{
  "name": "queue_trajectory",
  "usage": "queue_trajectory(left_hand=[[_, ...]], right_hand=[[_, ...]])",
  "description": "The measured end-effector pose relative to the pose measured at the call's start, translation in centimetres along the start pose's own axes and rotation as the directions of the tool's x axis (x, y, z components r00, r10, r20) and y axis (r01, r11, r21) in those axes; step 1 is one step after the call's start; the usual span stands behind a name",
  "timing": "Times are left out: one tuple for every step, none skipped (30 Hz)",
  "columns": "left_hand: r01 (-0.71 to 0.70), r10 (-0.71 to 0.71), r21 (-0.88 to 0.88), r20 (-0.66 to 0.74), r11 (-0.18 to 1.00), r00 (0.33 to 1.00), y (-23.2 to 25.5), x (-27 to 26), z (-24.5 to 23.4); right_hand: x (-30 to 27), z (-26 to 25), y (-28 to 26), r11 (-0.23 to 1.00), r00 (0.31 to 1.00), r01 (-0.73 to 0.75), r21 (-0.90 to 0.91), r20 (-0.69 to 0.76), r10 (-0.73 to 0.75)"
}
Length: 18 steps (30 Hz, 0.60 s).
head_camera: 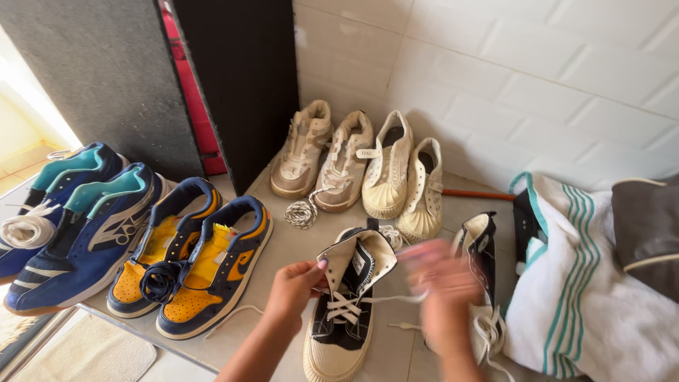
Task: The person removes a white shoelace from a black sneaker and then re-laces the same shoe by threading the lace through the eyelets and tying a knot. The task is performed by hand on a tiled floor with several other shoes nearby.
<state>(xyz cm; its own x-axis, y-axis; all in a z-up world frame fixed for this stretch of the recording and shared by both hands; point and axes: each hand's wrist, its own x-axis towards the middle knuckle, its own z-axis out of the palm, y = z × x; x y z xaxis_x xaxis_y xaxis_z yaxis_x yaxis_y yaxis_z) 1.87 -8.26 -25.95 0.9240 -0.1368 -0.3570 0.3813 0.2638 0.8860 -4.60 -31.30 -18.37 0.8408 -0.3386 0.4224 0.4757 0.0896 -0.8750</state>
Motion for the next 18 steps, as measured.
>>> queue_trajectory(left_hand=[[-0.035,0.035,-0.010,0.012,0.999,0.999,-0.2,0.1,0.3],[-0.067,0.068,-0.019,0.018,0.998,0.998,-0.5,0.0,0.3],[-0.085,0.085,-0.023,0.003,0.996,0.996,-0.7,-0.1,0.3],[-0.102,0.102,-0.024,-0.012,0.994,0.995,-0.7,-0.3,0.2],[-0.120,0.119,-0.025,-0.027,0.992,0.993,-0.6,-0.3,0.1],[-0.131,0.130,-0.042,-0.014,0.991,0.991,-0.6,-0.5,0.2],[-0.141,0.141,-0.059,-0.002,0.988,0.990,-0.6,-0.6,0.3],[-0.149,0.151,-0.076,0.012,0.986,0.989,-0.6,-0.8,0.3],[-0.145,0.146,-0.086,0.002,0.986,0.989,-0.6,-0.9,0.4],[-0.140,0.140,-0.096,-0.010,0.985,0.990,-0.7,-1.1,0.5],[-0.136,0.134,-0.106,-0.021,0.985,0.991,-0.7,-1.3,0.6],[-0.145,0.143,-0.114,-0.030,0.983,0.989,-0.7,-1.5,0.7],[-0.155,0.151,-0.121,-0.038,0.980,0.988,-0.7,-1.6,0.9],[-0.164,0.160,-0.130,-0.044,0.978,0.986,-0.7,-1.7,1.1],[-0.168,0.162,-0.104,-0.058,0.980,0.985,-0.6,-1.8,1.2],[-0.171,0.166,-0.077,-0.070,0.982,0.984,-0.5,-1.9,1.2],[-0.174,0.170,-0.049,-0.082,0.983,0.982,-0.3,-2.0,1.2],[-0.260,0.262,0.059,-0.043,0.964,0.964,-0.1,-2.2,1.1]], right_hand=[[-0.9,2.6,0.9,0.980,0.984,0.009,-0.200,0.175,0.027],[-1.6,3.9,1.0,0.879,0.956,0.147,-0.454,0.292,-0.009],[-2.3,4.8,0.9,0.699,0.912,0.300,-0.649,0.409,-0.011],[-2.5,5.7,0.9,0.649,0.900,0.346,-0.677,0.435,-0.027],[-2.8,6.5,0.8,0.596,0.886,0.392,-0.701,0.461,-0.041],[-2.8,6.9,0.6,0.537,0.872,0.434,-0.723,0.486,-0.051],[-2.7,7.1,0.3,0.538,0.864,0.460,-0.706,0.496,-0.089],[-2.6,7.3,0.1,0.536,0.856,0.484,-0.691,0.503,-0.124],[-2.6,7.4,0.0,0.534,0.846,0.507,-0.676,0.509,-0.160],[-2.7,7.6,-0.1,0.556,0.859,0.486,-0.674,0.484,-0.165],[-2.9,7.9,-0.1,0.578,0.872,0.465,-0.671,0.459,-0.170],[-3.0,8.1,0.0,0.599,0.884,0.446,-0.665,0.434,-0.176],[-3.3,8.2,0.2,0.624,0.899,0.412,-0.664,0.409,-0.158],[-3.5,8.3,0.4,0.646,0.913,0.377,-0.664,0.383,-0.140],[-3.6,8.2,0.5,0.667,0.926,0.342,-0.662,0.357,-0.120],[-3.7,8.2,0.7,0.667,0.922,0.353,-0.656,0.363,-0.131],[-3.8,8.1,0.9,0.667,0.919,0.364,-0.650,0.369,-0.143],[-3.7,8.0,1.0,0.666,0.915,0.375,-0.645,0.372,-0.155]])
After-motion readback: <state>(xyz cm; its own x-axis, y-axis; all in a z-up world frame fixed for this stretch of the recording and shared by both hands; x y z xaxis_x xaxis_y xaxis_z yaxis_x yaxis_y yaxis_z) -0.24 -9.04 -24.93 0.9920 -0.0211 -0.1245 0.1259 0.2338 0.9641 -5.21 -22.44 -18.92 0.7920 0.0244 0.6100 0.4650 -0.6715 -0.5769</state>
